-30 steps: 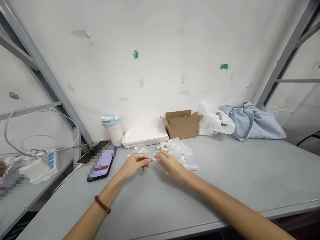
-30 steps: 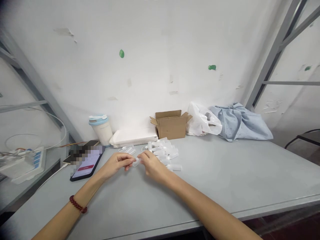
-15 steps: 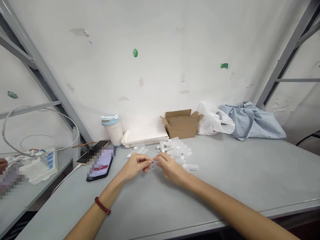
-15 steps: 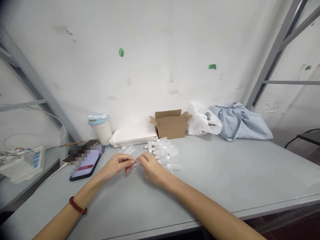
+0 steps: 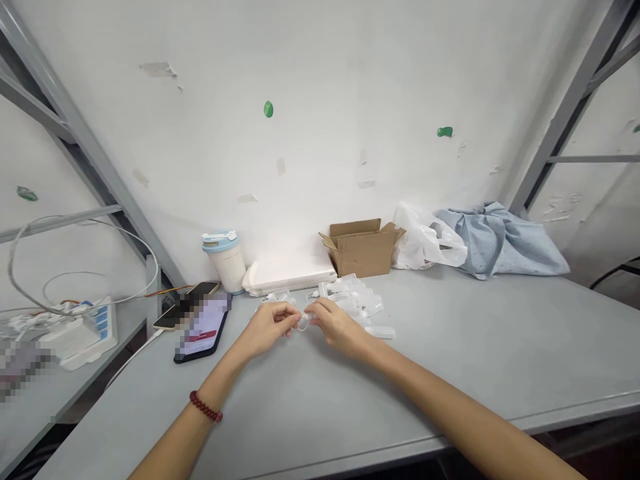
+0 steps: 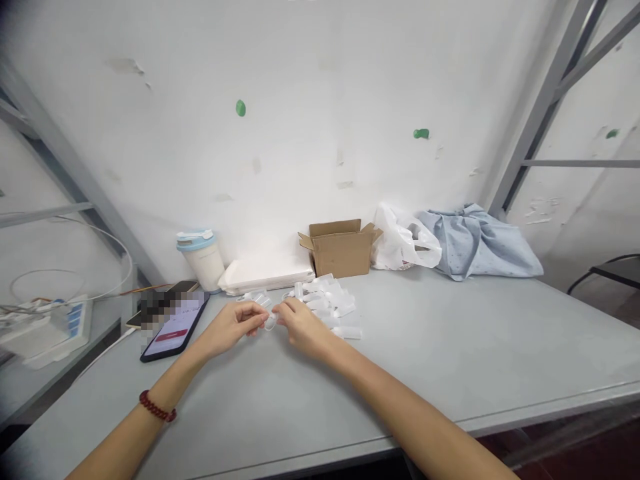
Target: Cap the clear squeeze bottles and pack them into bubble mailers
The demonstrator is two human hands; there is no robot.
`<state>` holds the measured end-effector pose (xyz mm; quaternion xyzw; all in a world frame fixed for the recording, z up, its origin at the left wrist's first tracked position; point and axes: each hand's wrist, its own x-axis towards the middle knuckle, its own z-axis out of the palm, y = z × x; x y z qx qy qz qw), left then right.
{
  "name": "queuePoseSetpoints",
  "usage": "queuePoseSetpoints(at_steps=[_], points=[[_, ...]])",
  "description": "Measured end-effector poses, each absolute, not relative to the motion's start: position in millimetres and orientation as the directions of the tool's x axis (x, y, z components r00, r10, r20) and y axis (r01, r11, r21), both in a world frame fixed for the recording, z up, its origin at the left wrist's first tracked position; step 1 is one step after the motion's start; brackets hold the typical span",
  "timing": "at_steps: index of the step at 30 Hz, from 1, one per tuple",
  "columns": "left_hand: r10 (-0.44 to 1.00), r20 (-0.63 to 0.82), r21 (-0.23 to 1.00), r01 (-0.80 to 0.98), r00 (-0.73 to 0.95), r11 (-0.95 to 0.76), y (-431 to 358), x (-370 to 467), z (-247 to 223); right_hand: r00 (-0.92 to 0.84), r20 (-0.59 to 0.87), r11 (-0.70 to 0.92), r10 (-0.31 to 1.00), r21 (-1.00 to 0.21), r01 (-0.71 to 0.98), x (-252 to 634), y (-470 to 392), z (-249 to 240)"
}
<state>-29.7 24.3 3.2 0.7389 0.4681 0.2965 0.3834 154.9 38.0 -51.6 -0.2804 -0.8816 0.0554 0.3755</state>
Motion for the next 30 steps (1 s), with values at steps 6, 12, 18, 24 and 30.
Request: queuePoseSetpoints(at_steps=[6, 12, 18, 24, 30], points=[[0.918, 0.088, 0.831, 0.479, 0.387, -0.283, 29.7, -31.4, -0.6, -0.573, 0.626, 0.836, 0.529, -0.266, 0.480, 152.3, 51.6, -56.5], [0.941, 0.106, 0.866, 0.436, 0.322, -0.246, 32.2, -37.3, 2.2, -0.540, 0.651, 0.835, 0.533, -0.300, 0.462, 157.3, 46.8, -50.3], [0.961, 0.096, 0.879, 0.430, 0.259, -0.204, 33.2, -40.3, 7.9, -0.508, 0.667, 0.825, 0.545, -0.317, 0.468, 164.3, 45.4, -47.5], [0.910, 0.003, 0.860, 0.464, 0.415, -0.215, 28.3, -28.6, -3.4, -0.572, 0.636, 0.839, 0.518, -0.247, 0.485, 152.0, 39.7, -52.4], [0.936, -0.011, 0.747, 0.625, 0.351, -0.226, 40.1, -45.4, -7.2, -0.564, 0.580, 0.766, 0.588, -0.174, 0.619, 155.6, 39.6, -46.1]])
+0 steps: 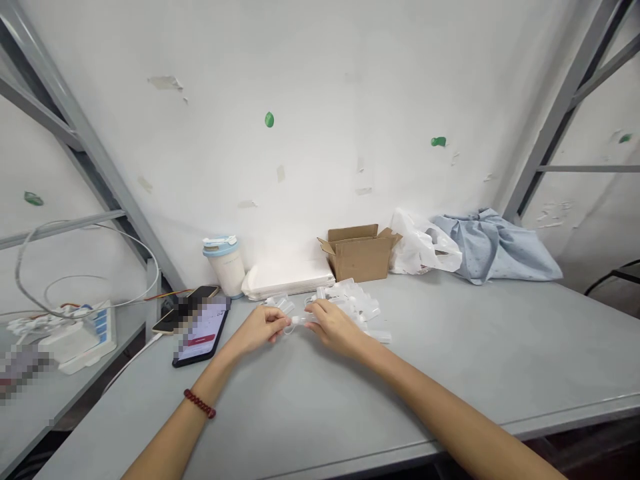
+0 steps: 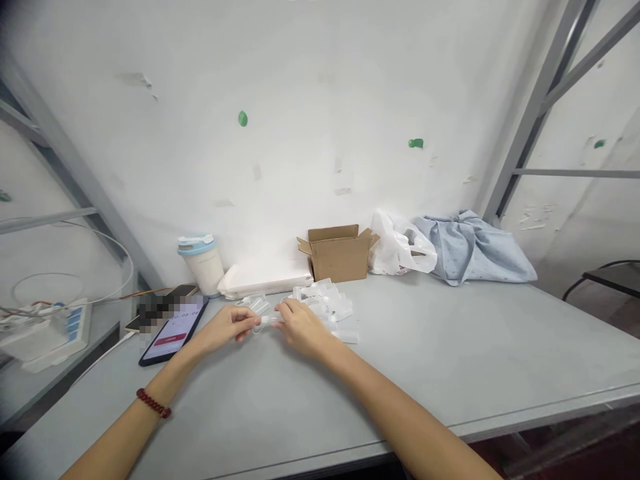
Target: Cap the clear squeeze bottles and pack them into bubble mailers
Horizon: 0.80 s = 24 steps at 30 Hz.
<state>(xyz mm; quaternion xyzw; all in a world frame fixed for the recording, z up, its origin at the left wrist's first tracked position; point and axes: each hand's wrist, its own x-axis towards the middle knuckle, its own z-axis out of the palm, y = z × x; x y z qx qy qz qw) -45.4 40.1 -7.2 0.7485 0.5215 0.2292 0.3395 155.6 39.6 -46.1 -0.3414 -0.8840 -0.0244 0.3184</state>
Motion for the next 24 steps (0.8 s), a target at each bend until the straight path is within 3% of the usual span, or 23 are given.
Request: queuePoseSetpoints(at_steps=[5, 8, 13, 24], points=[[0.948, 0.111, 0.294, 0.901, 0.299, -0.318, 49.7, -60.5, -17.3, -0.516, 0.486, 0.540, 0.705, 0.103, 0.835, 158.0, 47.3, -45.7], [0.955, 0.070, 0.177, 0.938, 0.289, -0.297, 51.4, -63.3, -21.1, -0.466, 0.464, 0.446, 0.753, 0.161, 0.881, 156.9, 50.1, -47.6], [0.966, 0.046, 0.136, 0.957, 0.253, -0.257, 51.0, -62.5, -20.3, -0.455, 0.435, 0.439, 0.777, 0.143, 0.887, 156.3, 49.9, -51.3], [0.962, 0.081, 0.222, 0.937, 0.259, -0.271, 48.5, -61.6, -20.3, -0.414, 0.453, 0.500, 0.789, -0.083, 0.862, 157.8, 54.9, -55.1]])
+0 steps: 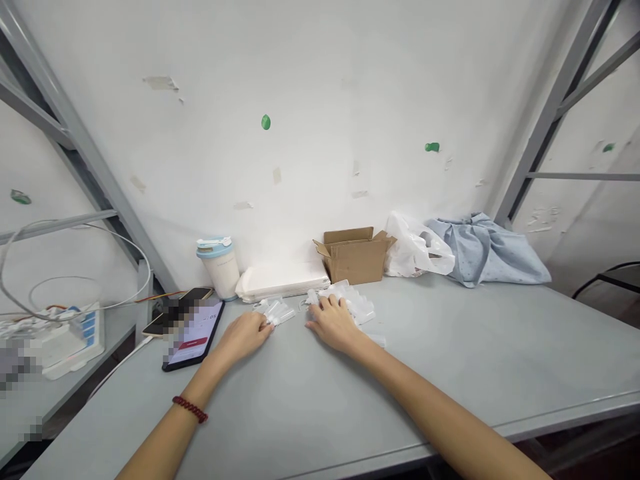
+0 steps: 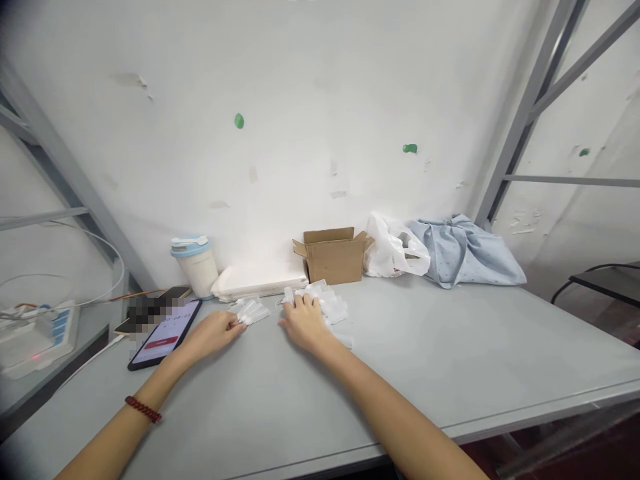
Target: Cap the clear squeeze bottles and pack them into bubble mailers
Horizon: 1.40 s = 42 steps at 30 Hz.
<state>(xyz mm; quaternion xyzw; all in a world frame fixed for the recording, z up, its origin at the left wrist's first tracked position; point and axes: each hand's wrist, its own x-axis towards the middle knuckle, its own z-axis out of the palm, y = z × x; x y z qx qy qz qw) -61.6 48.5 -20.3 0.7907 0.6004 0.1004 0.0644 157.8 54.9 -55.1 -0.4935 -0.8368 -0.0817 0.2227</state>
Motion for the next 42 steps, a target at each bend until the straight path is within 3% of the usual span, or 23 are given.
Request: queuePoseSetpoints(at_steps=[9, 17, 22, 32, 37, 42], points=[[0.947, 0.172, 0.251, 0.917, 0.271, -0.308, 37.6, -45.5, -14.0, -0.282, 0.530, 0.485, 0.800, -0.295, 0.823, 164.2, 54.1, -41.8], [0.938, 0.210, 0.700, 0.628, 0.275, -0.341, 31.3, -25.6, -19.5, -0.332, 0.636, 0.640, 0.697, -0.341, 0.689, 155.3, 37.6, -36.1], [0.928, 0.131, 0.854, 0.435, 0.348, -0.284, 30.8, -22.7, -21.1, -0.382, 0.643, 0.691, 0.664, -0.332, 0.642, 148.8, 26.4, -32.9], [0.918, 0.088, 0.875, 0.410, 0.386, -0.257, 23.9, -21.4, -5.5, -0.359, 0.627, 0.608, 0.691, -0.236, 0.758, 158.9, 46.1, -42.5], [0.922, 0.129, 0.863, 0.416, 0.366, -0.285, 20.6, -22.0, 2.0, -0.349, 0.712, 0.644, 0.609, -0.186, 0.742, 160.6, 46.5, -39.9], [0.936, 0.172, 0.829, 0.467, 0.308, -0.307, 23.7, -27.1, 4.2, -0.322, 0.774, 0.702, 0.545, -0.211, 0.681, 159.2, 46.5, -42.5]])
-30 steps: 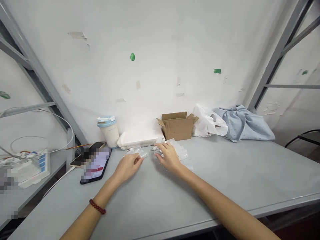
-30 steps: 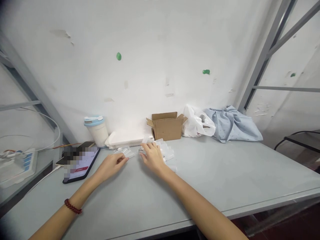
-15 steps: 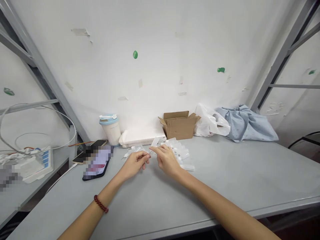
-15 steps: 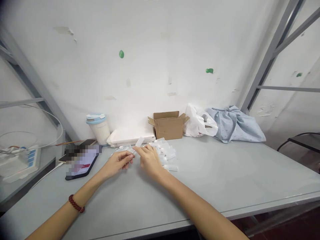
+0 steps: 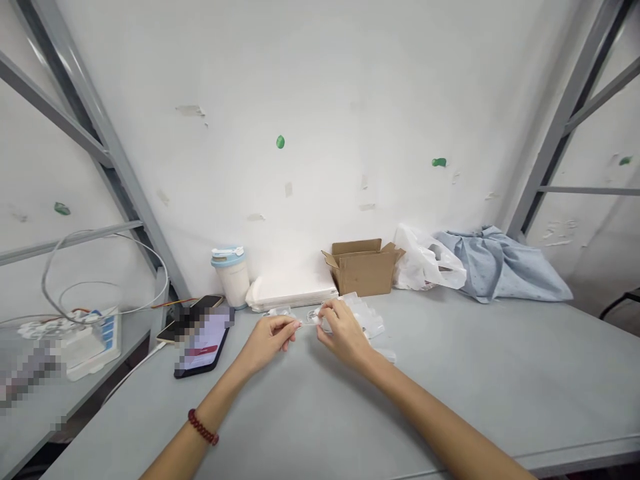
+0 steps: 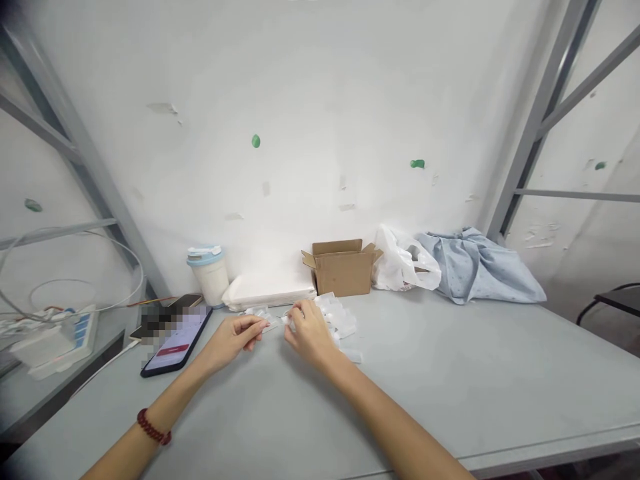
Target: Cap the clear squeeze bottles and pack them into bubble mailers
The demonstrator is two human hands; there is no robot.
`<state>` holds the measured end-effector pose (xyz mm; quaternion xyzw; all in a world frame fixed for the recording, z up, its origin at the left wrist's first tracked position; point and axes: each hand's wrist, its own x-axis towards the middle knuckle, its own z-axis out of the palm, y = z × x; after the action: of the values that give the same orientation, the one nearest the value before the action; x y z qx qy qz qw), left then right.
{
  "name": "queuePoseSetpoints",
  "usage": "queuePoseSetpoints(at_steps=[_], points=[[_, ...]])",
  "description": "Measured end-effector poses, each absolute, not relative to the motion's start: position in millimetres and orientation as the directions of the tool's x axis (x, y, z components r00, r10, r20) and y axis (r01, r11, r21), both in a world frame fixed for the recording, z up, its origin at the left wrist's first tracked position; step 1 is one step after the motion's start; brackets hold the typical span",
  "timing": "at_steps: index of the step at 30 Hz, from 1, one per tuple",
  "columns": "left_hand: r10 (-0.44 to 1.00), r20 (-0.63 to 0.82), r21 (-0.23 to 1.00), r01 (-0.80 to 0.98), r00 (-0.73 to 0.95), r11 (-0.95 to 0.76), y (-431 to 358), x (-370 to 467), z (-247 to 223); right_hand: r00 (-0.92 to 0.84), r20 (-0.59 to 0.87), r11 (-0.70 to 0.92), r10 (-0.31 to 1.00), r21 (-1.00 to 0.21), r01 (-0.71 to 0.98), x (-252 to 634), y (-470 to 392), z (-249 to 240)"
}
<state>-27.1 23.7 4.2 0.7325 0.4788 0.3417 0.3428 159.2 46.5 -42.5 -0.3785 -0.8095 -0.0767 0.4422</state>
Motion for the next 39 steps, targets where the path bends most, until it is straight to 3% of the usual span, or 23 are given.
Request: queuePoseSetpoints(at_steps=[5, 8, 12, 15, 18, 23, 30, 39], points=[[0.936, 0.246, 0.745, 0.569, 0.251, -0.348, 27.6, -30.2, 0.0, -0.354, 0.762, 0.733, 0.543, -0.223, 0.643, 161.2, 45.5, -43.4], [0.924, 0.301, 0.697, 0.608, 0.234, -0.381, 29.1, -30.9, -1.7, -0.335, 0.737, 0.730, 0.588, -0.304, 0.613, 160.8, 41.1, -38.9], [0.943, 0.254, 0.719, 0.611, 0.214, -0.332, 29.3, -31.6, -0.1, -0.259, 0.627, 0.663, 0.735, -0.583, 0.469, 158.9, 34.8, -28.9], [0.951, 0.087, 0.816, 0.526, 0.295, -0.238, 27.4, -32.0, 3.3, -0.214, 0.427, 0.474, 0.879, -0.832, 0.288, 158.6, 32.9, -21.5], [0.900, -0.030, 0.903, 0.398, 0.434, -0.162, 24.6, -32.9, 5.5, -0.233, 0.258, 0.285, 0.938, -0.954, 0.092, 159.8, 32.9, -16.4], [0.807, -0.175, 0.957, 0.289, 0.564, 0.005, 20.9, -34.6, 6.0, -0.272, 0.215, 0.203, 0.938, -0.977, -0.070, 160.7, 32.3, -13.0], [0.872, -0.184, 0.978, 0.172, 0.454, 0.117, 21.9, -32.4, 4.7, -0.307, 0.214, 0.202, 0.927, -0.977, -0.071, 158.6, 27.5, -10.5], [0.846, -0.199, 0.979, 0.135, 0.495, 0.151, 21.0, -29.2, 1.7, -0.279, 0.241, 0.259, 0.929, -0.966, 0.027, 155.4, 26.3, -13.1]])
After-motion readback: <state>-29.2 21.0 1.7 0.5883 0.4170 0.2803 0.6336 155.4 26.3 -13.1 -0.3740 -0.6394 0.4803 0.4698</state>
